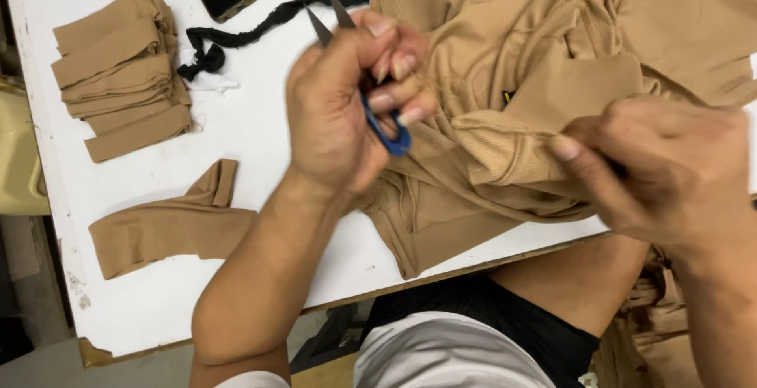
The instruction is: Trimming excess threads from sewn garments using thread snips
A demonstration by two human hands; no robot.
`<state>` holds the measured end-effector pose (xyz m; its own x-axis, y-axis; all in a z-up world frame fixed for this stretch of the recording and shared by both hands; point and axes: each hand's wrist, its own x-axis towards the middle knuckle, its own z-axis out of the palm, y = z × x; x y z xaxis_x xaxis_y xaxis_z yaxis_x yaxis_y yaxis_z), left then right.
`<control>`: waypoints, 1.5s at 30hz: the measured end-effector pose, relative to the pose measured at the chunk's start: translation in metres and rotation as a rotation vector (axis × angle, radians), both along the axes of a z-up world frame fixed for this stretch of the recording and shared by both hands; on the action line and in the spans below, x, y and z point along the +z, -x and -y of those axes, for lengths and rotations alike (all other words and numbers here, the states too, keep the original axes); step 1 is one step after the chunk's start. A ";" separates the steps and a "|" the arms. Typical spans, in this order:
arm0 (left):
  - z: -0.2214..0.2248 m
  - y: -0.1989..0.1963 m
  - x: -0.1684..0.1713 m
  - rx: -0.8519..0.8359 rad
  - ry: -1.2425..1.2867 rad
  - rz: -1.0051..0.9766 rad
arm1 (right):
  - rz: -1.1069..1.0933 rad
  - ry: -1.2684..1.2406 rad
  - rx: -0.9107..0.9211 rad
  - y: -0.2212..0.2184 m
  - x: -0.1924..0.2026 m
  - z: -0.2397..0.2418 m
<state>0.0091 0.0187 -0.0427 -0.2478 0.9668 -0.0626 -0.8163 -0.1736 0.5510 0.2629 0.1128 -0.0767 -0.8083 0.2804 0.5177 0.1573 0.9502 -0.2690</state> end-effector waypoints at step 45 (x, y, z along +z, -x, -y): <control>0.013 0.012 -0.006 -0.262 -0.430 -1.620 | 0.100 -0.048 0.029 -0.007 0.006 0.002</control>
